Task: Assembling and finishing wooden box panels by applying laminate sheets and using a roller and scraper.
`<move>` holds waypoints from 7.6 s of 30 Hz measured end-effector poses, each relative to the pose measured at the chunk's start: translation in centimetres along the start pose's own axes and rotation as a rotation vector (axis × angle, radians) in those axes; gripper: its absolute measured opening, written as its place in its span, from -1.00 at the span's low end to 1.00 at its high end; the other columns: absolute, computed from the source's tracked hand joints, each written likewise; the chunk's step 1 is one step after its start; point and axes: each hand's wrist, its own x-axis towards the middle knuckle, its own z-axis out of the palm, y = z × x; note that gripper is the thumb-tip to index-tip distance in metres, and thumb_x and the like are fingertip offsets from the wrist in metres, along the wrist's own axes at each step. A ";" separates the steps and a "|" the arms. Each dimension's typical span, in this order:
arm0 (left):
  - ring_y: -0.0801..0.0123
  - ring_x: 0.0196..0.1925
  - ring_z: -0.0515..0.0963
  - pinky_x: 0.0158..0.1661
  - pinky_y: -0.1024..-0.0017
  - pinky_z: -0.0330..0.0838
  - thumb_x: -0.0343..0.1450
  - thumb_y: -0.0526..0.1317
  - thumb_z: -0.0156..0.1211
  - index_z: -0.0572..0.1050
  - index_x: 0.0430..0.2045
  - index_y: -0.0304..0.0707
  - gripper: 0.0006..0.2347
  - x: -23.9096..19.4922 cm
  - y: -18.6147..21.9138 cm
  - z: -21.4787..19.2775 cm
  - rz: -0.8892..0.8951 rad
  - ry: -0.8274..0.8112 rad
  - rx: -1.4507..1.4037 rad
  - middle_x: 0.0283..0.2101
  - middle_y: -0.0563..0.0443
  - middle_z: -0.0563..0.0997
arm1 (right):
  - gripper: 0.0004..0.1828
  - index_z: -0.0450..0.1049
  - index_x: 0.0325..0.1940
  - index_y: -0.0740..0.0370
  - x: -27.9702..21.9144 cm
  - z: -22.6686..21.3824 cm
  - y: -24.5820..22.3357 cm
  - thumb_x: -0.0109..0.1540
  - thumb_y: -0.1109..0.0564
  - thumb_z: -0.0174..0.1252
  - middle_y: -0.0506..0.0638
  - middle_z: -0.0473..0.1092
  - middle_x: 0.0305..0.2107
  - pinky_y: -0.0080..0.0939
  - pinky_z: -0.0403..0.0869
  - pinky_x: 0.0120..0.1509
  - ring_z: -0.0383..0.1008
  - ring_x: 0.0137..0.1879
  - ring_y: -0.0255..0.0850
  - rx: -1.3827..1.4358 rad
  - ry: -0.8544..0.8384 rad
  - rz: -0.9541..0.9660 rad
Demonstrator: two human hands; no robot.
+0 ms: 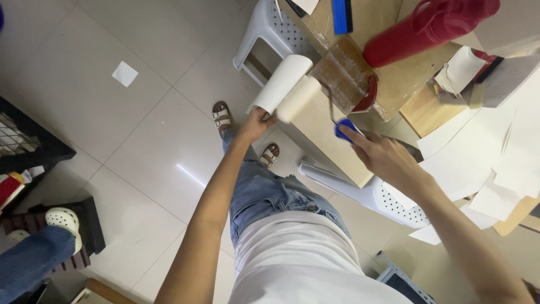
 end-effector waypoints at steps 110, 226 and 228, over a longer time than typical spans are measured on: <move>0.38 0.13 0.51 0.18 0.43 0.31 0.34 -0.17 0.37 0.49 -0.01 -0.28 -0.63 -0.3 4.3 -0.6 -0.189 0.051 -0.125 0.02 0.04 0.62 | -0.46 0.14 0.48 0.05 -1.8 0.9 0.4 0.39 0.10 -0.06 0.14 0.36 -0.51 0.07 0.39 -0.52 0.37 -0.59 0.05 0.060 0.029 0.000; -0.03 0.29 0.36 0.24 -0.10 0.33 0.49 -0.24 0.22 0.31 0.24 -0.31 -0.59 -0.1 1.7 -4.1 -0.118 -0.064 0.338 0.22 -0.25 0.46 | -0.43 0.48 0.13 -0.71 -28.5 16.0 8.1 0.01 -0.24 0.22 -0.30 0.59 -0.39 -0.46 0.66 -0.40 0.73 -0.33 -0.31 0.371 0.164 0.583; 0.46 -0.34 0.32 -0.54 0.45 0.33 0.40 -0.14 0.33 0.63 -0.27 -0.48 -0.73 -0.1 4.2 -3.7 -0.041 -0.101 0.433 -0.44 -0.37 0.64 | -0.43 0.56 0.18 -0.25 -21.7 11.0 3.7 0.05 0.02 0.30 -0.03 0.61 -0.27 -0.19 0.63 -0.15 0.66 -0.18 -0.08 0.602 0.493 0.477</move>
